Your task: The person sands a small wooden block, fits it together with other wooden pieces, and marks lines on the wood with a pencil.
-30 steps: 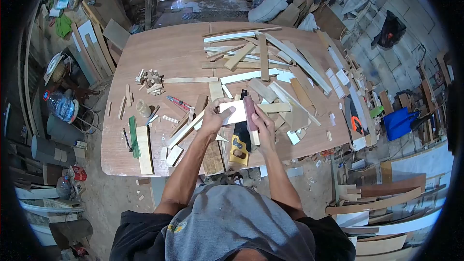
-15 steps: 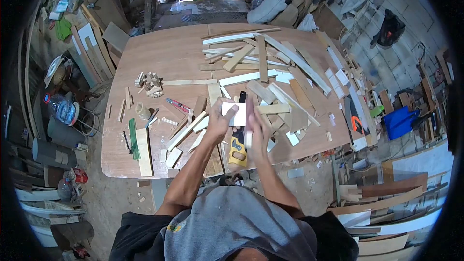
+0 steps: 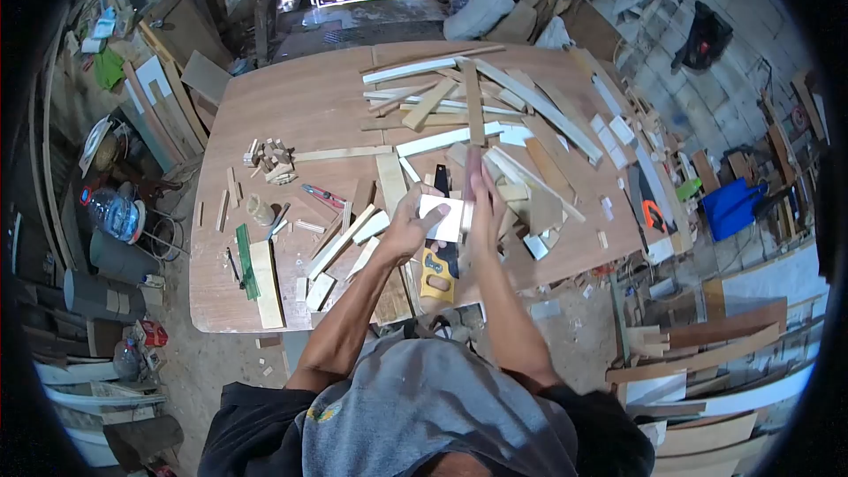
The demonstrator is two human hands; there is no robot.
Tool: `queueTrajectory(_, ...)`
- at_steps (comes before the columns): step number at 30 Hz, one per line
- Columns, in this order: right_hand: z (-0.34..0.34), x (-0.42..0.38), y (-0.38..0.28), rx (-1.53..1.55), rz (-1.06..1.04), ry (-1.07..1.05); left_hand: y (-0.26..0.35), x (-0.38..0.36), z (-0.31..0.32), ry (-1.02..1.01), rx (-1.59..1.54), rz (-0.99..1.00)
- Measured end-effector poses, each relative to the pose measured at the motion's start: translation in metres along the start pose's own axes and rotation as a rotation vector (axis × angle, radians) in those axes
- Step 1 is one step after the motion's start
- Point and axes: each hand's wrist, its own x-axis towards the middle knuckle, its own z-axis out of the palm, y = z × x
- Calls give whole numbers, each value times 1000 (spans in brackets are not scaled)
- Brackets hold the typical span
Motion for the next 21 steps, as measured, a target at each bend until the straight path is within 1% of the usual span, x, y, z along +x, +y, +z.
queueTrajectory(1, -12, 28, 16, -12, -56, -65, -6, -3, 1, -12, 1, -9)
queueTrajectory(3, -19, 37, 5, 207, 176, -113, -10, 6, -8, -105, 62, 105)
queueTrajectory(4, -26, 37, 7, 205, 168, -127, 12, 1, -15, -150, -31, -81)
queueTrajectory(5, -35, 33, 13, 76, 131, -271, 10, 9, -22, -139, -37, -62)
queueTrajectory(6, -42, 22, 17, -57, 108, -406, 8, 12, -24, -64, 16, 47)
queueTrajectory(7, -46, 12, 22, -64, 124, -412, 6, 11, -27, 10, 73, 143)
queueTrajectory(8, -46, 6, 28, 7, 189, -388, 6, 11, -35, 69, 114, 10)
queueTrajectory(9, -44, -2, 31, 80, 252, -362, 11, 10, -31, 167, -46, -58)
queueTrajectory(11, -36, -14, 44, 43, 234, -339, -4, 17, -34, 201, -97, -43)
queueTrajectory(12, -31, -20, 48, 48, 216, -300, 2, 15, -29, 203, -99, -39)
queueTrajectory(13, -25, -26, 50, 51, 198, -260, 12, 11, -20, 257, -76, -43)
queueTrajectory(14, -21, -33, 50, -54, 66, -263, 16, 8, -13, 311, -52, -51)
queueTrajectory(15, -18, -42, 46, -59, 72, -263, 12, 8, -10, 314, -56, -57)
queueTrajectory(17, -13, -53, 39, -78, -14, -220, 5, 12, -8, 356, 29, 82)
queueTrajectory(18, -14, -52, 45, -52, -44, -212, 5, 9, -8, 310, -51, 31)
queueTrajectory(19, -11, -44, 42, -52, -44, -211, 1, 6, -7, 309, -50, 31)
queueTrajectory(21, -2, -10, 30, -32, -10, -134, -9, -3, -1, 205, 48, -6)
